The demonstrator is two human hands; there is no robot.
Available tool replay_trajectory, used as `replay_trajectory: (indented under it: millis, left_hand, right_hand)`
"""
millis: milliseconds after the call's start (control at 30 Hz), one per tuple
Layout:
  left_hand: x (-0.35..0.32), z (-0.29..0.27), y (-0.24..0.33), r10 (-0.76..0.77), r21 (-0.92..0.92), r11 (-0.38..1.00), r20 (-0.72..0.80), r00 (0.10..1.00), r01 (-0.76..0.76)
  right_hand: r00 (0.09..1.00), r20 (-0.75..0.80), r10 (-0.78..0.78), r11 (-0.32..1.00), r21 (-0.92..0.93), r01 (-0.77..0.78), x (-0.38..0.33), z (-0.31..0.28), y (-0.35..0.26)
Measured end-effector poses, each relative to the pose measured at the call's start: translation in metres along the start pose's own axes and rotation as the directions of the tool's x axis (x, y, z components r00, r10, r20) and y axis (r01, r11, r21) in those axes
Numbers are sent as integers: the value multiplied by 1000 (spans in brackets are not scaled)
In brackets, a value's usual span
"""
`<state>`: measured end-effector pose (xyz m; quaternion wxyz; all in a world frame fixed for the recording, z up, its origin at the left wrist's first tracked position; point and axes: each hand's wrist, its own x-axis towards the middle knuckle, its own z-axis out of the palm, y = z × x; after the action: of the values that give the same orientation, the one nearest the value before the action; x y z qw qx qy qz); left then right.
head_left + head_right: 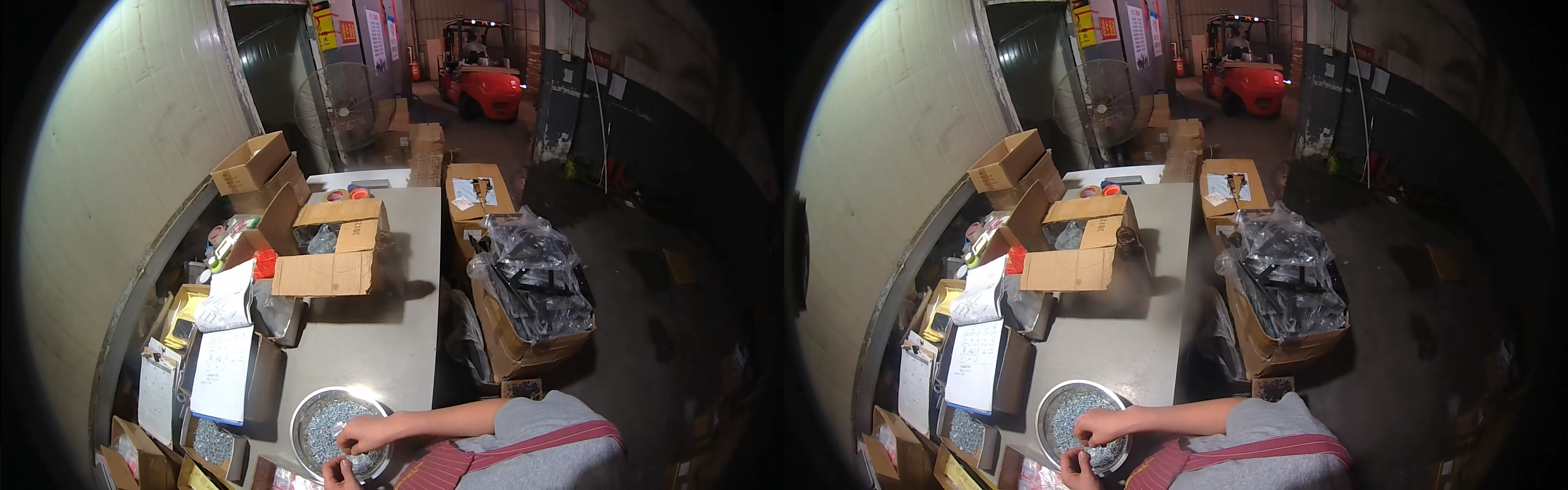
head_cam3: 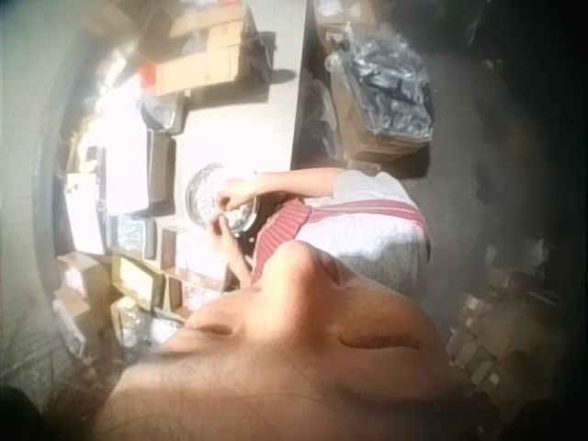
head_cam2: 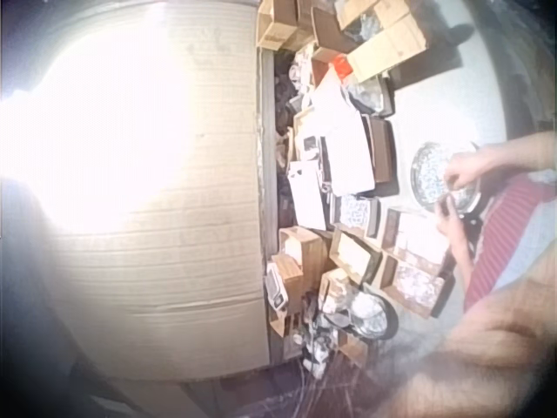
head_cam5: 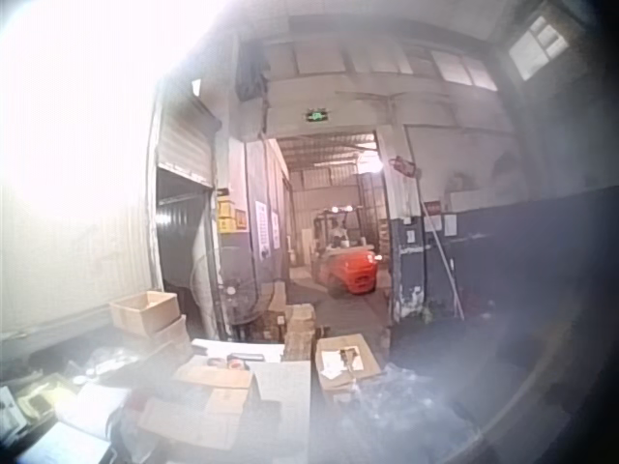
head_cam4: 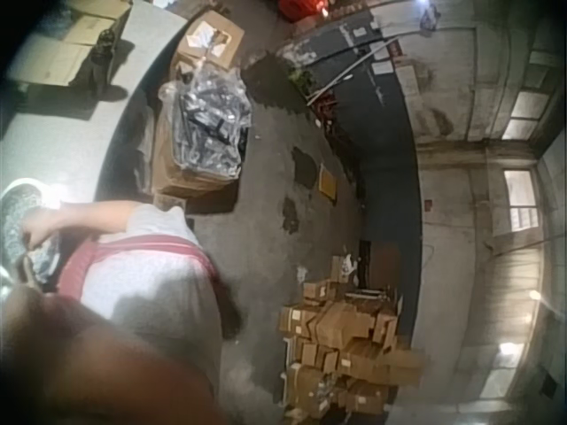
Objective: The person repeatedly picks small metallic fasteners from a metal bowl and places them into a cardboard box. The hands work continuously over the bowl and box, handling the fasteners one by one.
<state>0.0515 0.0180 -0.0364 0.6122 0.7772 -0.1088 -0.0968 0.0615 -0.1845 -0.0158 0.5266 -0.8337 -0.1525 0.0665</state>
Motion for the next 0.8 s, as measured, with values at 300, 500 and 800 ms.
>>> replay_trajectory:
  millis: [300, 500, 800]
  left_hand:
    - [-6, -1, -6, -25, 158, 987, -65, 998, 35]
    - [-8, -3, -1, 362, 591, 781, -162, 918, -203]
    - [-6, -13, -6, -102, 296, 951, 39, 994, 87]
  right_hand:
    - [983, 143, 119, 992, 13, -123, 2, 18, 12]
    - [999, -35, 17, 997, -77, -20, 0, 13, 1]
    - [980, 172, 103, 957, 252, -145, 1, 19, -7]
